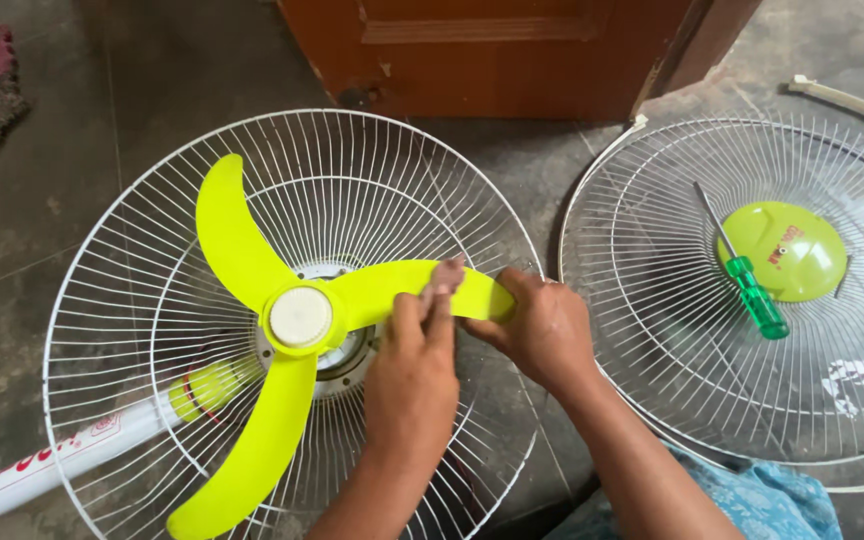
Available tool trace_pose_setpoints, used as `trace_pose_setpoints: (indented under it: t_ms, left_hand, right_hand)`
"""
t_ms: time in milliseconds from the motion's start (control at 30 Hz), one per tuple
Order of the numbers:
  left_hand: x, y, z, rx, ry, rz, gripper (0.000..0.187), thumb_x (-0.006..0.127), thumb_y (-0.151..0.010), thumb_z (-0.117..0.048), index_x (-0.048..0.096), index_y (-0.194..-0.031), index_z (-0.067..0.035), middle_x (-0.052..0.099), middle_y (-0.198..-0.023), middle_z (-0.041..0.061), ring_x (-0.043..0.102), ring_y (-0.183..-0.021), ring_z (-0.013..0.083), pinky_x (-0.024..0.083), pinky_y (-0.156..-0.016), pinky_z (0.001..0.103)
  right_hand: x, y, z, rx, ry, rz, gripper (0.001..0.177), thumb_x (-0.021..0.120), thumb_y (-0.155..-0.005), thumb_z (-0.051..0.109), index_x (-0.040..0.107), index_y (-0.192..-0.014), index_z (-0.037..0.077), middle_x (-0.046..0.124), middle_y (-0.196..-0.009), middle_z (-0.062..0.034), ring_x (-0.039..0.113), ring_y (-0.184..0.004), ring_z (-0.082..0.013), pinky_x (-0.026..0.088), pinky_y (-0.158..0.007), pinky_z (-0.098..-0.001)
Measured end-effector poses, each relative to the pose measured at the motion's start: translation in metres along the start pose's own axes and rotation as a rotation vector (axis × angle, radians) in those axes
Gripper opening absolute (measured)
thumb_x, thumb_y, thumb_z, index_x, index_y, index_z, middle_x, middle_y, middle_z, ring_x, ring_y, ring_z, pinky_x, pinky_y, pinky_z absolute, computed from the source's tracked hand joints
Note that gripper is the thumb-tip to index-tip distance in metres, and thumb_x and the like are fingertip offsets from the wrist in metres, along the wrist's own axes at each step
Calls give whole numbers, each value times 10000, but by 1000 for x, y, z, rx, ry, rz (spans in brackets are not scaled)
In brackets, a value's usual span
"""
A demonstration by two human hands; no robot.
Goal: The person wipes the blades and central hub of a standing electric fan using a cloth. The fan remains stationary on the floor while the person rotates the blades by hand to access different surfaces.
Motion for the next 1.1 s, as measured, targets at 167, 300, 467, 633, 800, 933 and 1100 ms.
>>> trace_pose_setpoints:
  t_ms: [167,300,467,633,800,933,1100]
  left_hand:
    - [-2,4,22,-159,-40,124,589,666,-816,-142,627,-1399,-64,548,-1117,163,645,-964,345,578,-679,424]
    - [-24,2,31,-196,-146,15,489,647,-890,-90,614,-1372,-15,570,-1100,128,657,-948,305,584,-679,402]
    - [-14,-1,-2,40,-6,-19,517,685,-842,-98,648,-1351,-18,581,-1048,136,630,-950,315,569,-734,386]
    - [-21,1,19,-14,-25,-152,399,695,-870,-147,696,-1255,-44,606,-981,131,596,-890,309,523,-727,427]
    - [-33,-21,25,6,107,-272,367,677,-909,-87,753,-1267,-109,654,-959,73,632,-908,282,522,-739,402]
    - [-9,-39,9,-1,253,-291,219,668,-939,-101,777,-1128,-110,685,-938,68,651,-886,282,530,-775,409]
    - [17,-58,-20,-40,184,-90,114,709,-928,-148,760,-996,-72,694,-939,101,678,-856,263,547,-784,407]
  right_hand:
    - [1,3,-1,-32,5,-8,474,873,-676,447,694,-923,85,734,-704,-144,732,-646,-337,569,-623,-474]
    - [4,2,-2,8,2,14,465,878,-690,445,691,-915,84,737,-714,-139,736,-649,-327,572,-632,-468]
    - [3,-2,-1,15,19,31,514,892,-695,484,679,-922,75,729,-713,-157,724,-680,-352,568,-643,-468]
    - [-1,6,1,-82,-112,54,468,825,-743,398,659,-1033,71,739,-770,-155,733,-676,-340,564,-638,-469]
    - [-15,4,6,-177,-230,133,445,803,-816,381,657,-1075,49,734,-827,-180,725,-743,-351,555,-671,-470]
    - [-14,4,4,-193,-302,89,483,818,-803,367,673,-1131,44,739,-860,-187,735,-762,-347,561,-679,-464]
    - [-14,6,-5,-208,-310,27,525,827,-752,278,669,-1194,42,736,-874,-212,726,-786,-382,559,-693,-471]
Point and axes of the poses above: each hand's wrist, its own y-axis away from the middle knuckle, its own x-axis out of the palm, z = x × y, the point moved 7 cm from there along -y, towards the middle knuckle
